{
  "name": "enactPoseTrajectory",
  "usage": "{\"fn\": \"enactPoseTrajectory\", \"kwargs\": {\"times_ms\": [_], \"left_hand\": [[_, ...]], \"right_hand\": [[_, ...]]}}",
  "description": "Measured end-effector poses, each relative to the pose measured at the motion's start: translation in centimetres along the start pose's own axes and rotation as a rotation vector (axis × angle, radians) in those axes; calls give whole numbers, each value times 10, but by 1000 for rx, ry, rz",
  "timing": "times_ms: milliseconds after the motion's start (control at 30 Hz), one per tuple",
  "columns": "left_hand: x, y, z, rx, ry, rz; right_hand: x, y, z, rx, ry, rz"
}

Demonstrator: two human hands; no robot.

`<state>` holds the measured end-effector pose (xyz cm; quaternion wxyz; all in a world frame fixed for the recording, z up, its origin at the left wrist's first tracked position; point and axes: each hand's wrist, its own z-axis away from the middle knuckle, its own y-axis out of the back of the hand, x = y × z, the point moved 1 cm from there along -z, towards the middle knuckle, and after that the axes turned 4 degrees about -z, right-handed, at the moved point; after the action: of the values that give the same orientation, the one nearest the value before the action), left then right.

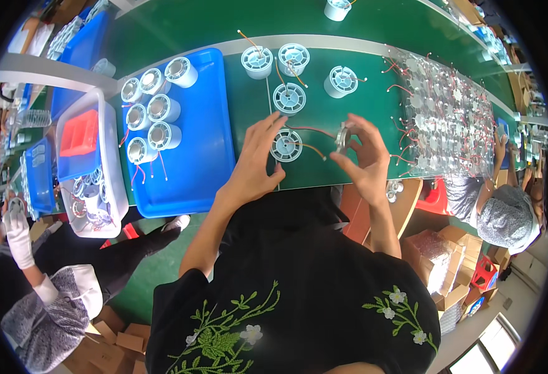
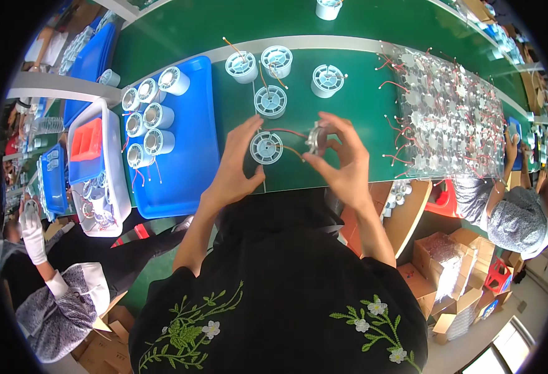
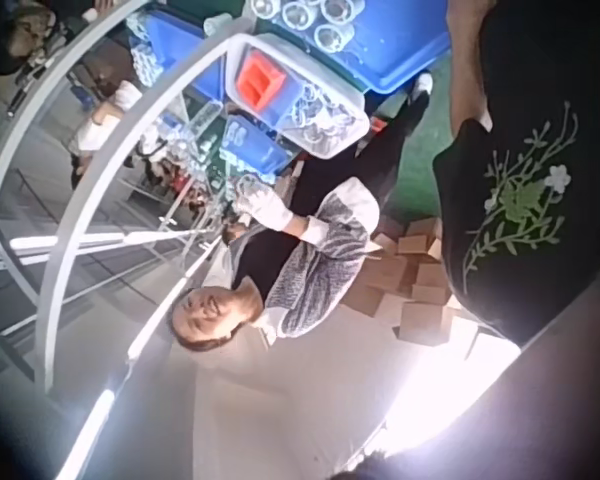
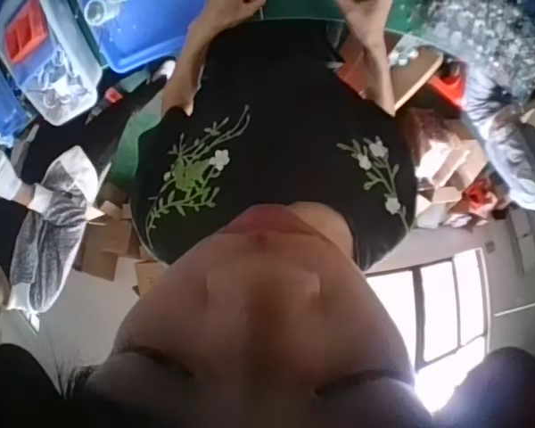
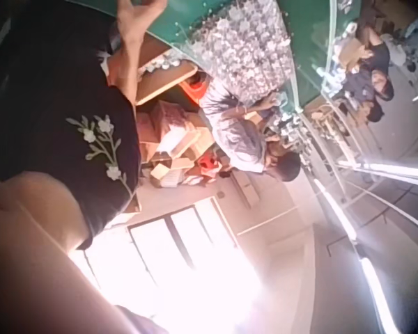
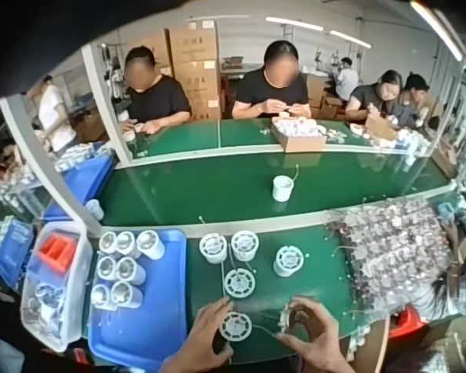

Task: Assemble small electronic components by attaching plastic housings onto base units at an assembly line station.

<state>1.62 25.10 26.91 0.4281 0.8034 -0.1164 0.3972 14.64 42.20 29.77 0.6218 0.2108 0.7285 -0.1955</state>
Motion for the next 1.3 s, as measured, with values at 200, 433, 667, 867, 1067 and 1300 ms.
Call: {"fn": "enactPoseTrajectory", "kwargs": {"times_ms": [200, 433, 667, 867, 1067, 1300], "left_hand": [[21, 24, 4, 384, 0, 123], [28, -4, 18, 450, -90, -63], [16, -24, 3, -4, 87, -275], [-21, 10, 0, -183, -362, -144], [11, 31, 3, -120, -104, 12], [27, -5, 5, 99, 294, -218]], "right_hand": [[-13, -19, 1, -252, 389, 295], [-13, 1, -17, 253, 298, 47], [11, 34, -19, -57, -44, -339], [32, 51, -17, -345, -271, -336], [12, -7, -34, -604, -186, 605], [18, -26, -24, -516, 276, 909]]}}
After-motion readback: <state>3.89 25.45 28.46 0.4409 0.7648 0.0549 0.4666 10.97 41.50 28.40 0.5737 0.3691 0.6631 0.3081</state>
